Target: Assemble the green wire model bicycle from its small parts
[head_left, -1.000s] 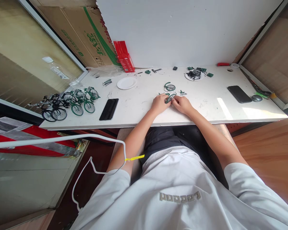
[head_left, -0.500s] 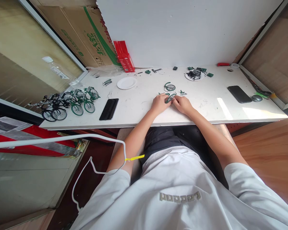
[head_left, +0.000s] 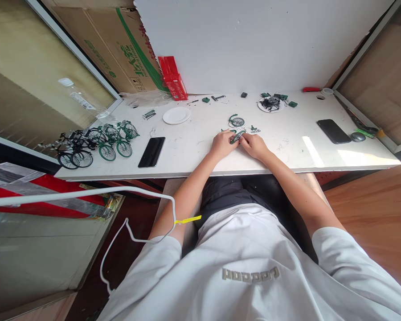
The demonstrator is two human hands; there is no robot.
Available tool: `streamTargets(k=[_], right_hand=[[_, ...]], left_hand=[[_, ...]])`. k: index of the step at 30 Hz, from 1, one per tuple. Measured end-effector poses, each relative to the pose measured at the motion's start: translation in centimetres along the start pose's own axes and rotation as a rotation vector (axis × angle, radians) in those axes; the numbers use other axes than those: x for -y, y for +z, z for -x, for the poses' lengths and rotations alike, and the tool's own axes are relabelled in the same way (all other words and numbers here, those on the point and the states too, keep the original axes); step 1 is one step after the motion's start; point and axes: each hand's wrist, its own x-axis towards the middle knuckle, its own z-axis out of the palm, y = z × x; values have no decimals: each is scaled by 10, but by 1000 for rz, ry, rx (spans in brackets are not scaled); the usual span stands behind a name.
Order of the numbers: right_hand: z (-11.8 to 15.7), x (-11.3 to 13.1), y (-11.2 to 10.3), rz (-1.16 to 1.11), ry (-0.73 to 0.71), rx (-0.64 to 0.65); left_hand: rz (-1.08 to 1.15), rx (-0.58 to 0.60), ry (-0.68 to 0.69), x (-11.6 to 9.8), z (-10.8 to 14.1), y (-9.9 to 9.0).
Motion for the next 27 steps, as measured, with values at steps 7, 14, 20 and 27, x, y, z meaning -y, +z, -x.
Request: streamTargets(k=[7, 14, 20, 27], right_hand=[[1, 3, -1, -46, 8, -72], [1, 3, -2, -26, -12, -60], [1, 2, -2, -28, 11, -60], [1, -1, 0, -64, -20, -84]], left_hand=[[-21, -12, 1, -1, 0, -1], [-7, -14, 15, -1, 0, -1], [-30, -26, 7, 0, 0, 0], [-17, -45, 29, 3, 0, 3]])
